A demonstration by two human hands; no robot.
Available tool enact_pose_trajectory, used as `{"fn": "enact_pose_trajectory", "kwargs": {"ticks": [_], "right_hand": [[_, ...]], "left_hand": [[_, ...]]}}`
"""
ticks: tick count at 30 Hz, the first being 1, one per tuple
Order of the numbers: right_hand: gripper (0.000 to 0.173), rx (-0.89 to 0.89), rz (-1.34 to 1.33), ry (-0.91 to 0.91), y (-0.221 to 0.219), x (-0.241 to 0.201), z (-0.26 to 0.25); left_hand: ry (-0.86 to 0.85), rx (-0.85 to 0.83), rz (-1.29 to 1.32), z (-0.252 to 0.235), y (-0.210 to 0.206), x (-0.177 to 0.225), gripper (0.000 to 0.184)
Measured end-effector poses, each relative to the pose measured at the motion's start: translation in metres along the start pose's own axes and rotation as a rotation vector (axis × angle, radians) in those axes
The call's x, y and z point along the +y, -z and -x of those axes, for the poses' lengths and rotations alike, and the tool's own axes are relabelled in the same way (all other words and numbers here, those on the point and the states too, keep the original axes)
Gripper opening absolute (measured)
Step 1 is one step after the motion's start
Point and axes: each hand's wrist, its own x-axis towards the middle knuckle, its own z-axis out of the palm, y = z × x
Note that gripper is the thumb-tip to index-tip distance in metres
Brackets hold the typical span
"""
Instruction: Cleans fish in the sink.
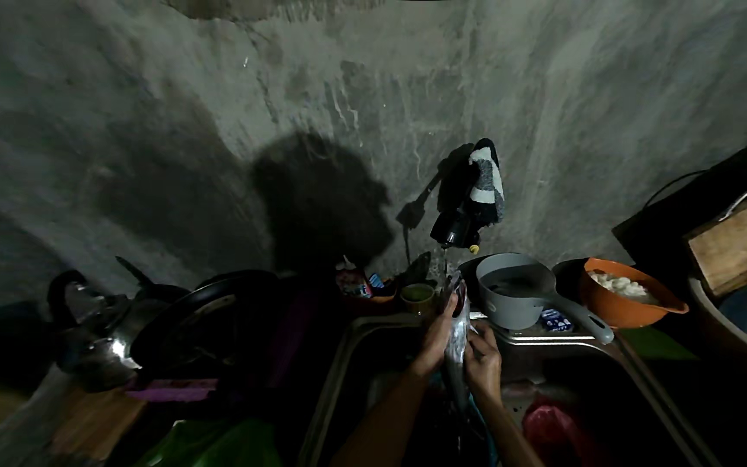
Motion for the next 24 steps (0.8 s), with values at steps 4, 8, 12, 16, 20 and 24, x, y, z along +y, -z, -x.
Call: {"fn": "enact_pose_trajectory", "kwargs": {"ticks": [4,8,12,16,20,24], "right_hand": [[0.015,0.077,-0.062,0.006,-0.004,-0.004,0.001],[0.02,0.109,-0.101,0.035,-0.003,-0.01,0.006],[0.039,-0.143,-0.036,-0.023,0.006,-0.012,0.005],[0.048,-0.419,0.021,-0.05,0.017,-0.014,-0.008],[0.046,-0.462,-0.08,-0.085,0.022,-0.018,-0.016],[0.048,-0.46,-0.058,-0.092,0.019,-0.019,-0.015]], "left_hand": [[0.016,0.028,0.051,0.0,0.0,0.006,0.06],[0.013,0.064,0.104,-0.004,0.002,0.012,0.062],[0.03,0.075,0.146,-0.003,0.004,0.019,0.065],[0.016,0.042,0.137,-0.005,0.006,0.02,0.061],[0.01,0.012,0.183,-0.005,0.007,0.021,0.058],[0.008,-0.03,0.218,-0.003,0.008,0.025,0.049]]}}
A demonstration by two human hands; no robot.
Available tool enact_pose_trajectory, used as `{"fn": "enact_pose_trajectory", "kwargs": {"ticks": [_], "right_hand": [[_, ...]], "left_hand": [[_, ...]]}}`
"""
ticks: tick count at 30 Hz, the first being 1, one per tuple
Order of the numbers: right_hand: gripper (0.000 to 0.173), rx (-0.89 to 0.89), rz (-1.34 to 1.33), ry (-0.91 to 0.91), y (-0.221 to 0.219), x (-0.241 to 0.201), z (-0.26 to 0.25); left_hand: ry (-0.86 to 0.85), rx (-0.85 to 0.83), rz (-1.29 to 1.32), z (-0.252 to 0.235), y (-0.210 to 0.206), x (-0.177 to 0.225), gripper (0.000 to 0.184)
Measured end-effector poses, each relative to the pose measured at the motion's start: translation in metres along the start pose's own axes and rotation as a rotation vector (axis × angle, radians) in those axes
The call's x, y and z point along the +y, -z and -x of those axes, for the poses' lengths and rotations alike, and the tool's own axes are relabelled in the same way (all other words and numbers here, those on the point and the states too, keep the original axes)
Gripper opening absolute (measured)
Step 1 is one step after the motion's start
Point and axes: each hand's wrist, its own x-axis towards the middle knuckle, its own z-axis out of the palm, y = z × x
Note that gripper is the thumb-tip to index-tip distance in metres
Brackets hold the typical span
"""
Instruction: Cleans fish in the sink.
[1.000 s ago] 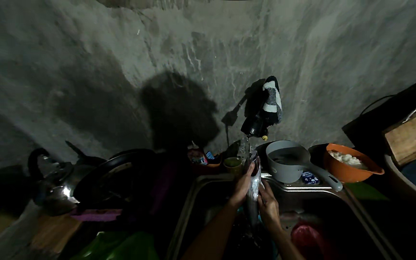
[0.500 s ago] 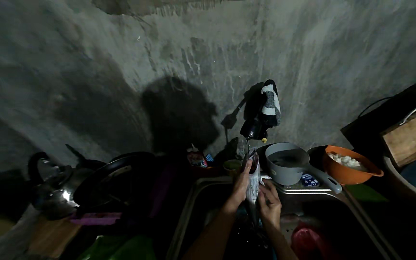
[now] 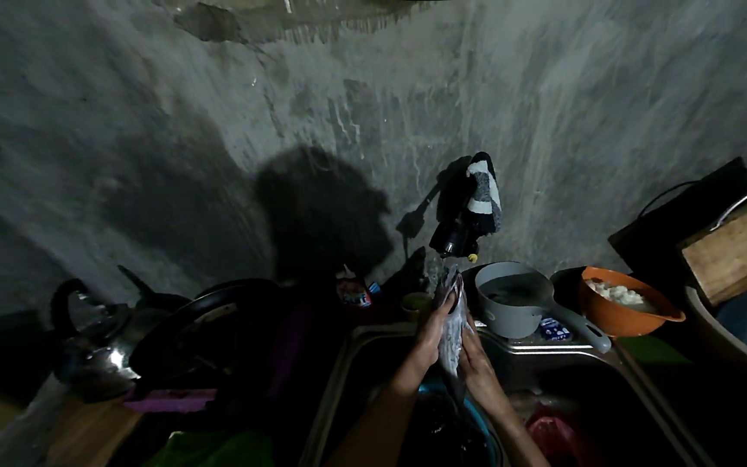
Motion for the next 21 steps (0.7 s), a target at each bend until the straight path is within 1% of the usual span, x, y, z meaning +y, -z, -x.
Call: {"fn": "enact_pose_trajectory", "kwargs": {"ticks": [4,7,9,13,16,19,21], "right_hand": [[0.047,0.038,0.093,0.058,0.0,0.002,0.003],[0.044,0.089,0.083,0.105,-0.001,0.009,0.005],[0.044,0.087,0.049,0.095,-0.002,0.013,0.009],[0.046,0.058,0.049,0.04,-0.004,0.018,0.012],[0.049,-0.013,0.143,0.001,0.0,0.008,0.012],[0.05,-0.039,0.18,-0.06,0.005,-0.006,0.012],[0.051,-0.029,0.171,-0.062,0.007,-0.01,0.011]], "left_hand": [[0.067,-0.048,0.087,-0.001,0.003,0.0,0.032],[0.129,-0.075,0.164,0.002,0.004,0.001,0.027],[0.16,-0.07,0.173,0.005,0.002,0.002,0.025],[0.16,-0.084,0.148,0.01,0.002,0.001,0.026],[0.175,-0.066,0.1,0.008,0.001,0.002,0.028],[0.189,-0.061,0.044,0.008,0.002,0.005,0.032],[0.189,-0.06,0.037,0.008,0.002,0.007,0.031]]}}
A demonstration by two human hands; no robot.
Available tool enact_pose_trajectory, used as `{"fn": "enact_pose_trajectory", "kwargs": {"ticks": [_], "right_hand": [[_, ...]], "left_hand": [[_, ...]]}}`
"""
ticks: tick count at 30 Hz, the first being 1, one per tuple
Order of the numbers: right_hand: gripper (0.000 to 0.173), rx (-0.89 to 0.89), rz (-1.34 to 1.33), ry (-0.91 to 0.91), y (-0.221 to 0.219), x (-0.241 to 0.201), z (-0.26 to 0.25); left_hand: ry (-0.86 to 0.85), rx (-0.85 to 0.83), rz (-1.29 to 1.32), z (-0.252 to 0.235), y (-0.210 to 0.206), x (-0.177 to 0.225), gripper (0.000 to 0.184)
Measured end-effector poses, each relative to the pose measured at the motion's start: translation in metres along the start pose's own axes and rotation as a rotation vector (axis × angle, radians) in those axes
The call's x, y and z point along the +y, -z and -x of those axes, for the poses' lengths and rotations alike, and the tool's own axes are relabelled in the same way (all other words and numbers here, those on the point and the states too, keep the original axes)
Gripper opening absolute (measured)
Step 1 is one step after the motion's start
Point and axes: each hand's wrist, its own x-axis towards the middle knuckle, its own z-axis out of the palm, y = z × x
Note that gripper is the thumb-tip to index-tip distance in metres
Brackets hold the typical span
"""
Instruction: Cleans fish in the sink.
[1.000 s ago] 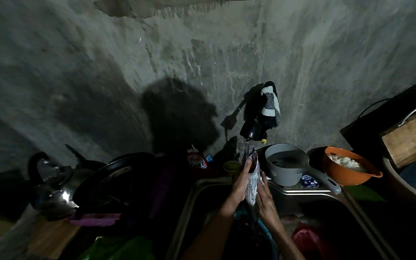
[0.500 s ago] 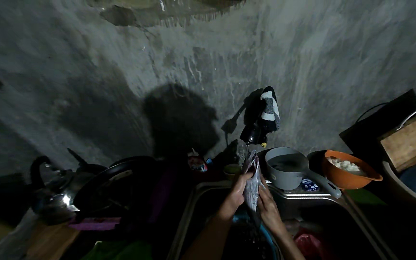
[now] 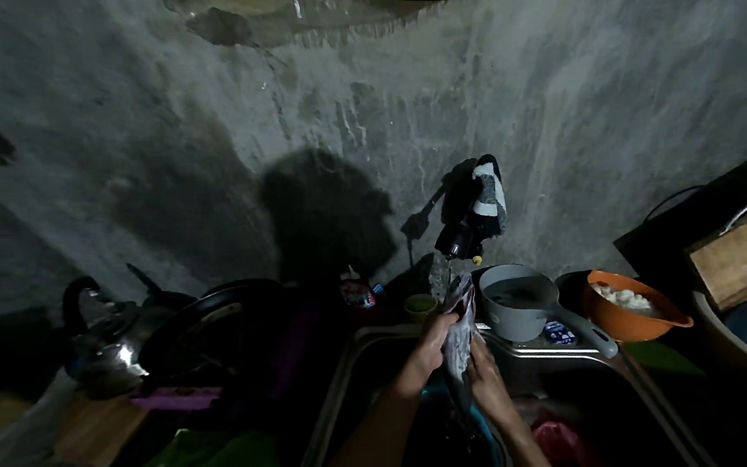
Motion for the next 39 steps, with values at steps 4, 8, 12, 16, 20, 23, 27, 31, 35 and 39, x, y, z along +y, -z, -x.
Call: {"fn": "enact_pose_trajectory", "kwargs": {"ticks": [4,8,12,16,20,23,27,31,35,39], "right_hand": [[0.043,0.121,-0.018,0.1,-0.002,0.004,-0.003],[0.029,0.328,-0.033,0.162,-0.011,0.006,-0.01],[0.027,0.322,-0.258,0.161,-0.013,0.01,-0.014],[0.024,0.231,-0.346,0.146,-0.009,0.01,-0.015],[0.019,0.245,-0.056,0.127,-0.008,0.006,-0.013],[0.023,0.282,0.151,0.088,-0.013,-0.007,-0.006],[0.031,0.212,0.307,-0.086,-0.016,-0.029,0.004],[0.033,0.075,0.282,-0.321,-0.014,-0.041,0.016],[0.023,0.056,-0.052,-0.322,-0.016,-0.01,0.03],[0.021,0.172,-0.235,-0.236,-0.014,-0.001,0.037]], "left_hand": [[-0.019,-0.003,0.037,0.001,0.0,0.0,0.031],[-0.056,0.052,0.104,0.003,-0.005,-0.007,0.029],[-0.091,0.061,0.082,0.0,-0.007,-0.011,0.031],[-0.07,0.075,0.054,-0.006,-0.003,-0.014,0.036],[-0.101,0.099,0.043,-0.01,0.0,-0.016,0.036],[-0.137,0.1,0.041,-0.014,0.002,-0.017,0.036],[-0.161,0.125,-0.021,-0.01,0.002,-0.018,0.035],[-0.161,0.198,-0.05,-0.012,0.007,-0.018,0.036],[-0.167,0.209,-0.019,-0.019,0.019,-0.017,0.044],[-0.169,0.183,-0.042,-0.019,0.023,-0.013,0.046]]}}
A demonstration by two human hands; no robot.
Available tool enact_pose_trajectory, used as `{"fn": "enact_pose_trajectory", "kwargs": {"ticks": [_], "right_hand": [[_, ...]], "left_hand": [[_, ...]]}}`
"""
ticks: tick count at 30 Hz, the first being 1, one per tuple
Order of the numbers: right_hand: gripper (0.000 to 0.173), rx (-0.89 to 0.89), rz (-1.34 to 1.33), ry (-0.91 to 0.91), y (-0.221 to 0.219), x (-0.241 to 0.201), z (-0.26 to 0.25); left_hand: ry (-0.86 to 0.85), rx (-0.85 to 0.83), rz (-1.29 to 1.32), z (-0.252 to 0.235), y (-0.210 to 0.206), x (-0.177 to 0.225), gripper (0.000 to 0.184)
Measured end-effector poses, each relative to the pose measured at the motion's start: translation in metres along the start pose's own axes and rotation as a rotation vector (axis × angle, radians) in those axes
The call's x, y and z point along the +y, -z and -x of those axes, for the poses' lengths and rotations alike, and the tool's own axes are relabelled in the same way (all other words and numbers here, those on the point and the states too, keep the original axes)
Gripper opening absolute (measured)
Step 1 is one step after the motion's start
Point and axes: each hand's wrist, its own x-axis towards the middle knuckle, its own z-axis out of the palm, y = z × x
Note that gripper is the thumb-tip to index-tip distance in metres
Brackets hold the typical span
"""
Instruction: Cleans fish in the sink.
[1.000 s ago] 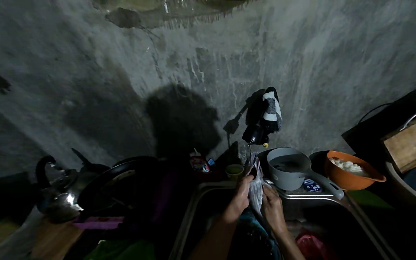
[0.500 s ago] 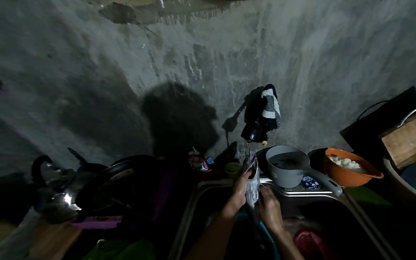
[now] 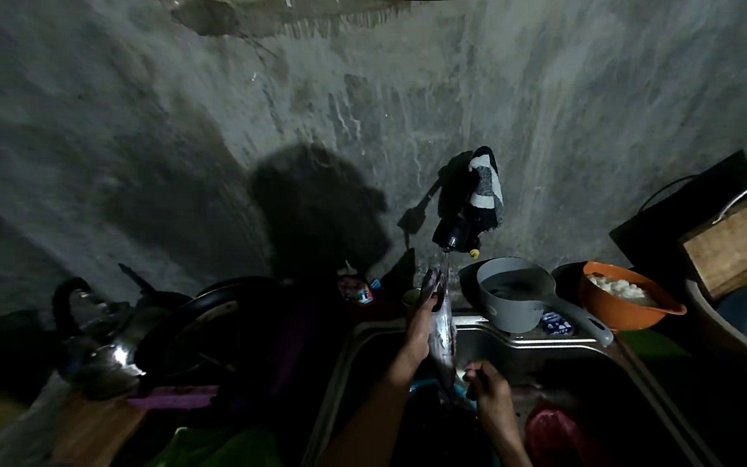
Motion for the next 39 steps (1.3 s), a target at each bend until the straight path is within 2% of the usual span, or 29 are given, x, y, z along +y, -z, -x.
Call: {"fn": "enact_pose_trajectory", "kwargs": {"ticks": [4,10,13,17,20,25,28,33,39], "right_hand": [[0.028,0.005,0.074,0.161,0.004,-0.01,-0.008],[0.034,-0.132,0.285,0.284,0.005,-0.014,-0.026],[0.03,-0.143,0.342,0.315,0.006,-0.007,-0.027],[0.029,-0.193,0.344,0.212,0.003,-0.003,-0.02],[0.027,-0.224,0.393,0.202,0.002,-0.006,-0.019],[0.029,-0.347,0.502,0.115,0.01,-0.02,-0.02],[0.028,-0.284,0.47,0.153,0.012,-0.013,-0.018],[0.023,-0.028,0.315,0.226,0.002,0.008,-0.015],[0.035,0.037,0.045,0.079,-0.005,0.016,-0.015]], "left_hand": [[0.006,-0.025,-0.015,0.0,0.0,0.0,0.045],[0.031,-0.056,-0.025,0.002,-0.006,0.0,0.044],[0.011,-0.058,-0.053,0.005,-0.007,0.003,0.043],[0.003,-0.05,-0.083,0.006,-0.009,0.002,0.045],[0.034,-0.044,-0.136,0.009,-0.011,0.001,0.05],[-0.067,-0.038,-0.196,0.011,-0.012,-0.004,0.042],[-0.04,-0.008,-0.197,0.011,-0.012,-0.004,0.047],[0.006,0.018,-0.146,0.007,-0.012,-0.009,0.046],[0.017,0.081,-0.1,0.007,-0.013,-0.008,0.046]]}}
